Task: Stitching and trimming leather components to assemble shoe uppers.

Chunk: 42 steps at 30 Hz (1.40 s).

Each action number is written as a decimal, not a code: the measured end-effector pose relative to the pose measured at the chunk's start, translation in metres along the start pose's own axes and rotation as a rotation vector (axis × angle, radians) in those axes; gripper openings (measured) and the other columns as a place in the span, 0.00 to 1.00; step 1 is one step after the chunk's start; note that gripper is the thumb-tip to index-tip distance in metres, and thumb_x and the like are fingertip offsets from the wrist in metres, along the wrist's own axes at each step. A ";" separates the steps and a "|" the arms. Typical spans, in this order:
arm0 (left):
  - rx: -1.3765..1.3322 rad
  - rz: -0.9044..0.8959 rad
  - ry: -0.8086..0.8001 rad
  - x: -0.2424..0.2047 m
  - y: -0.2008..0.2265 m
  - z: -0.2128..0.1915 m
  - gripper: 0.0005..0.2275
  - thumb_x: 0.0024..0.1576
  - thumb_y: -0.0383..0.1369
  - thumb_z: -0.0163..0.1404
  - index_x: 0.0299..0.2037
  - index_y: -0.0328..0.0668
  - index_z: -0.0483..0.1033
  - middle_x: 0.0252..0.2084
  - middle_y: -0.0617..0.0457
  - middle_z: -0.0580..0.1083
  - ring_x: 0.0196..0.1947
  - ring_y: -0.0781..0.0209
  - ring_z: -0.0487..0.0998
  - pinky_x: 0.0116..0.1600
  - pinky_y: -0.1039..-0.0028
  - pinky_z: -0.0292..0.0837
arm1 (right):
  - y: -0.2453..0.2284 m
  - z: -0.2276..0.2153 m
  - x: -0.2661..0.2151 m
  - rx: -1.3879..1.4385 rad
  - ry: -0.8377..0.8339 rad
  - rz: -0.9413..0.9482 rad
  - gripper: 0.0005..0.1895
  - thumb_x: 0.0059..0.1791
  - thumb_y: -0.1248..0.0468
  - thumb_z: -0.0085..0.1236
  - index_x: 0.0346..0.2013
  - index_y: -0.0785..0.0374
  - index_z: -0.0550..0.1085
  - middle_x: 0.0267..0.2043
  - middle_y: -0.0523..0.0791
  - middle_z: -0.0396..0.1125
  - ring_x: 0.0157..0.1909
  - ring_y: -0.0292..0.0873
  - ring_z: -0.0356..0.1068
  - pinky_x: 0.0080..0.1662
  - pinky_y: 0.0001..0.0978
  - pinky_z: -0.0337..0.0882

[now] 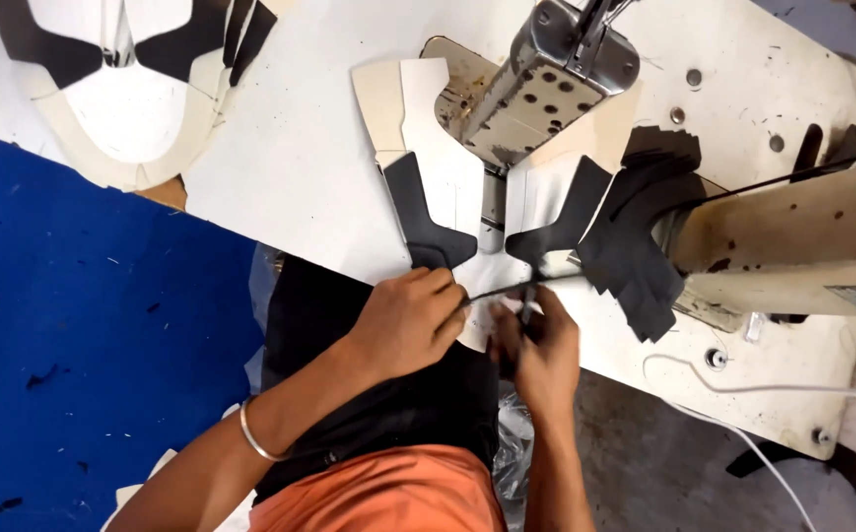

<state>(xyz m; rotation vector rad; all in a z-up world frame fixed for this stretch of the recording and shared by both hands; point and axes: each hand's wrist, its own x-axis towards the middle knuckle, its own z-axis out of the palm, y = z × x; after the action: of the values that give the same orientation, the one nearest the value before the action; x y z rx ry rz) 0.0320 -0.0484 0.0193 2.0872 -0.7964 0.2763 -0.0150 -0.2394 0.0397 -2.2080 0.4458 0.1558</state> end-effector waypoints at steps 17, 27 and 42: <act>-0.232 -0.328 -0.143 0.003 -0.012 0.005 0.15 0.59 0.33 0.57 0.24 0.30 0.70 0.23 0.45 0.69 0.21 0.46 0.72 0.28 0.59 0.63 | 0.101 0.024 -0.112 1.602 -0.644 0.133 0.36 0.56 0.39 0.45 0.52 0.75 0.63 0.21 0.44 0.61 0.19 0.39 0.61 0.25 0.28 0.62; -0.221 -0.364 -0.139 0.002 -0.011 0.004 0.15 0.58 0.33 0.57 0.24 0.31 0.69 0.23 0.45 0.69 0.21 0.47 0.71 0.27 0.59 0.63 | 0.110 0.022 -0.112 1.626 -0.710 0.146 0.37 0.56 0.38 0.45 0.53 0.74 0.64 0.20 0.43 0.59 0.18 0.38 0.60 0.24 0.27 0.61; -0.254 -0.301 -0.177 -0.003 -0.015 0.005 0.12 0.59 0.31 0.57 0.27 0.30 0.72 0.25 0.45 0.69 0.20 0.48 0.72 0.27 0.61 0.65 | 0.121 0.036 -0.118 1.824 -0.609 0.377 0.33 0.52 0.39 0.48 0.50 0.69 0.64 0.16 0.40 0.58 0.15 0.36 0.58 0.20 0.26 0.60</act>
<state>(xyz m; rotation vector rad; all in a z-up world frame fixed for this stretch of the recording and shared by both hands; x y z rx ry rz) 0.0386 -0.0443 0.0052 1.9714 -0.5731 -0.1678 -0.1677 -0.2489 -0.0404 -0.2389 0.3620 0.3919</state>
